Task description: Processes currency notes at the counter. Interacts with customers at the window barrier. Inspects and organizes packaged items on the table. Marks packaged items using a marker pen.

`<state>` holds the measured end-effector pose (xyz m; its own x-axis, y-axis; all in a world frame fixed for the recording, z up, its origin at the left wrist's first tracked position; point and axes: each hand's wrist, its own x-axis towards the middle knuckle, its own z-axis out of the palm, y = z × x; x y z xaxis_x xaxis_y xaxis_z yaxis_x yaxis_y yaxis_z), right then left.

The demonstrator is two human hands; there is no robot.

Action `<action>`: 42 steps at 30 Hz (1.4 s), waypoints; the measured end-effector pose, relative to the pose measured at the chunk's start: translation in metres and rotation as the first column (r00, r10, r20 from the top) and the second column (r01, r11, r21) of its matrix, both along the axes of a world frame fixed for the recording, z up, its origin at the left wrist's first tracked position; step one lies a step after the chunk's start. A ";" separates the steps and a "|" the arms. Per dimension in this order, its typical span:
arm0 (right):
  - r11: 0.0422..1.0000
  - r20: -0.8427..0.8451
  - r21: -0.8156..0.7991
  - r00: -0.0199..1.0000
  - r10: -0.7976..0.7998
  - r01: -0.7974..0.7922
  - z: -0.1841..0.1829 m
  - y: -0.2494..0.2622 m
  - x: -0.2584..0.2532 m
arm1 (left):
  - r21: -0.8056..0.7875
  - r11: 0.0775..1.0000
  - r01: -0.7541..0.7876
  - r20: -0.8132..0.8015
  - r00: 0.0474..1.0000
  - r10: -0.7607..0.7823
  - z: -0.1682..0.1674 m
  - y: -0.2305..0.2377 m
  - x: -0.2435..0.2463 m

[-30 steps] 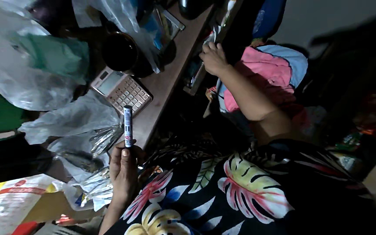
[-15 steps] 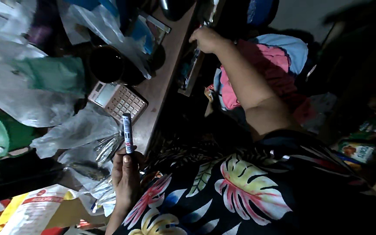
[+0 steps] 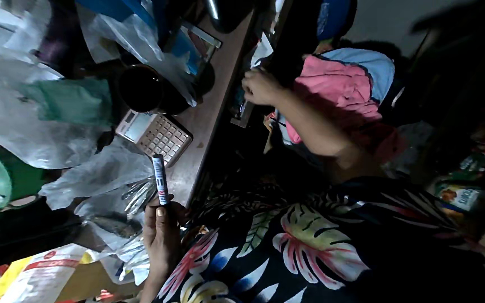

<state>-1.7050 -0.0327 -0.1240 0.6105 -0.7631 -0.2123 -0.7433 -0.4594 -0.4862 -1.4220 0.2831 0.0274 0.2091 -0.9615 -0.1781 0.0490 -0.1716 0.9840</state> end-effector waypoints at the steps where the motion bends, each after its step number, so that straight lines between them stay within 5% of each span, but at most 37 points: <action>1: 0.997 0.055 -0.080 0.998 0.005 0.000 -0.011 0.013 -0.002 | 0.003 1.000 -0.003 -0.002 1.000 0.003 -0.001 0.001 0.001; 5: 0.972 0.099 -0.226 0.994 -0.048 0.069 -0.032 0.033 0.002 | 0.003 1.000 0.000 0.003 1.000 0.000 -0.002 -0.001 -0.003; 8: 0.914 0.147 -0.208 0.935 -0.323 0.349 -0.030 0.037 0.012 | 0.002 1.000 0.008 -0.018 1.000 -0.008 -0.003 -0.003 -0.006; 10: 0.725 0.218 -0.027 0.711 -0.668 0.689 -0.028 0.038 0.021 | 0.011 1.000 -0.002 -0.022 1.000 0.002 -0.003 -0.003 -0.009; 12: 0.386 0.194 0.325 0.339 -0.921 0.863 -0.031 0.038 0.028 | 0.019 1.000 -0.003 -0.015 1.000 0.004 -0.004 -0.005 -0.013; 14: 0.073 0.026 0.720 0.078 -0.997 0.690 -0.034 0.034 0.033 | 0.020 1.000 0.011 -0.016 1.000 -0.010 -0.003 -0.009 -0.017; 16: -0.028 -0.068 0.886 0.069 -0.995 0.463 -0.049 0.030 0.026 | 0.017 0.999 0.046 -0.017 0.999 -0.045 -0.001 -0.015 -0.021; 22: 0.073 0.040 0.920 0.094 -0.995 0.385 -0.056 0.035 0.015 | 0.005 0.992 0.127 0.058 0.990 -0.127 0.008 -0.020 -0.024; 29: 0.060 0.050 0.939 0.039 -0.998 0.339 -0.057 0.051 -0.012 | 0.026 0.998 -0.055 0.002 0.998 0.055 -0.001 -0.014 -0.016; 35: 0.252 0.321 0.765 -0.012 -0.947 0.593 -0.048 0.079 0.009 | 0.076 0.994 -0.075 -0.027 0.997 0.077 -0.009 -0.027 -0.018; 39: 0.529 0.418 0.173 0.424 -0.803 0.831 -0.017 0.100 0.011 | 0.073 0.997 -0.034 -0.047 0.998 0.038 -0.009 -0.034 -0.020; 42: 0.717 0.260 -0.153 0.728 -0.635 0.680 -0.020 0.084 -0.001 | 0.067 0.998 -0.014 -0.051 0.999 0.017 -0.010 -0.033 -0.015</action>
<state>-1.7058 0.0509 -0.1440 -0.0557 -0.9958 0.0730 -0.8101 0.0023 -0.5863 -1.4371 0.2496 0.0175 0.2127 -0.9438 -0.2529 0.1029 -0.2358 0.9663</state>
